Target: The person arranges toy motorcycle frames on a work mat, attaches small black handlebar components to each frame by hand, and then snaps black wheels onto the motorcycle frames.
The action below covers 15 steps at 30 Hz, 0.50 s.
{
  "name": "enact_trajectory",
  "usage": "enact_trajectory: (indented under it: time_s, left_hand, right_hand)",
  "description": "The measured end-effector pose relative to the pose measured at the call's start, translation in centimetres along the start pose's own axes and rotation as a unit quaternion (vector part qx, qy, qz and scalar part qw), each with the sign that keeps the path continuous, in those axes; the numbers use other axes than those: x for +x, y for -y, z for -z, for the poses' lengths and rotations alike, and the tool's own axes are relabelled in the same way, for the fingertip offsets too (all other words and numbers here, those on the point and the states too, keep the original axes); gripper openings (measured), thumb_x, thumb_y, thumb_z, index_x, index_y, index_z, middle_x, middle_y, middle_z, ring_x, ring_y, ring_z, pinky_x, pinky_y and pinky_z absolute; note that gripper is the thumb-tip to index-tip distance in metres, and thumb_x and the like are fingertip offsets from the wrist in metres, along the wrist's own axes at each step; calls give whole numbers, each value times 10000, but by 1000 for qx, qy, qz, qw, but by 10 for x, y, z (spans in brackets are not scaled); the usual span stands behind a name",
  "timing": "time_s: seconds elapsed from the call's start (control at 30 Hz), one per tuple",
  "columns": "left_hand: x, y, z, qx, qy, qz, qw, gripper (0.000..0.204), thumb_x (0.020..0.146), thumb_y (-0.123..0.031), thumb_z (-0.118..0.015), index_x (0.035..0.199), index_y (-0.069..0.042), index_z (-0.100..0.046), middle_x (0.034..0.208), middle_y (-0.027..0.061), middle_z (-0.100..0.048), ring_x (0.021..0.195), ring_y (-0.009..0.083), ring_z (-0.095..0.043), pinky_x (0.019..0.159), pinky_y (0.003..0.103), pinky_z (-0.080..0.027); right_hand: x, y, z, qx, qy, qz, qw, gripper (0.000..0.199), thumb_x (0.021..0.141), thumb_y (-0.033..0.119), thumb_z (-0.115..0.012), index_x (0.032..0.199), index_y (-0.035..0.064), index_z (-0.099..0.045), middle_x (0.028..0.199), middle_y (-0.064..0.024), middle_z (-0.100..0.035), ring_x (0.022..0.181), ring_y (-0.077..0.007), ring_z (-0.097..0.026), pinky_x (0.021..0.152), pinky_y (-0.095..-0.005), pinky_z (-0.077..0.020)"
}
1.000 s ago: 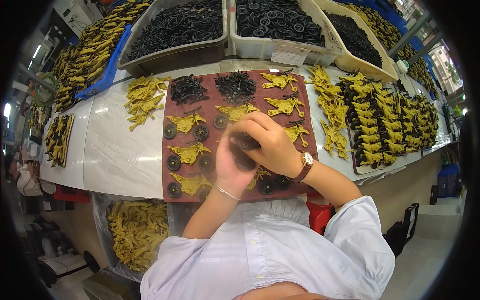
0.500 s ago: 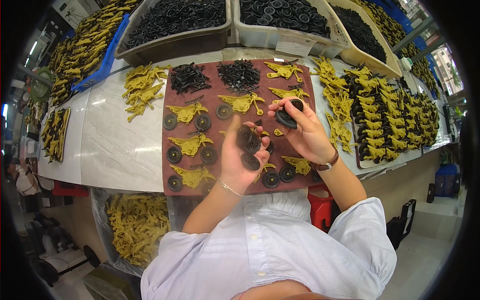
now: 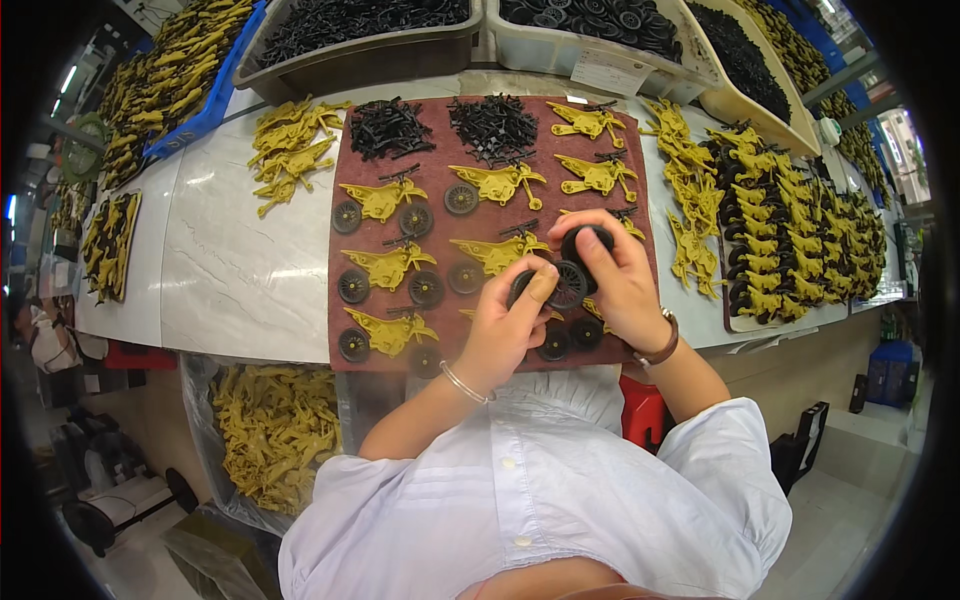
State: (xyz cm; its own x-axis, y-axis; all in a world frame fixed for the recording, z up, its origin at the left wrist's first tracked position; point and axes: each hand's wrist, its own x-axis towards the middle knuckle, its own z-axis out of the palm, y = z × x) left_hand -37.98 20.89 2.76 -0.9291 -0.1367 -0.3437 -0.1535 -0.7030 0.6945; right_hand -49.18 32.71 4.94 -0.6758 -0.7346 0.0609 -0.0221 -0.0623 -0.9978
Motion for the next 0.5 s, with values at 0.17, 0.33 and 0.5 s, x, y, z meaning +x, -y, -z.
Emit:
enact_trajectory:
  time_s: [0.17, 0.33, 0.5]
  left_hand:
    - [-1, 2, 1, -59, 6, -38, 998, 134, 987, -238, -565, 1026, -110, -563, 798, -50, -462, 571, 20, -362, 433, 181, -263]
    - [1, -1, 3, -74, -11, -53, 996, 154, 985, -246, -565, 1045, -103, -559, 835, -28, -509, 589, 36, -433, 424, 179, -293]
    - [-3, -5, -3, -27, -2, -46, 999, 181, 978, -268, -580, 1065, -110, -565, 855, -14, -553, 616, 40, -510, 425, 173, -300]
  right_hand:
    - [12, -4, 16, 289, -48, -190, 937, 284, 1020, 250, -469, 1179, 25, -537, 1076, -82, -608, 1022, -180, -600, 905, -308, -503]
    - [16, -2, 16, 312, -47, -140, 939, 230, 1012, 194, -487, 1178, 52, -558, 1070, -71, -620, 997, -157, -601, 860, -291, -491]
    - [10, -4, -3, 254, -35, -76, 964, 208, 1008, 160, -496, 1161, 31, -552, 1102, -60, -615, 1010, -128, -588, 875, -280, -488]
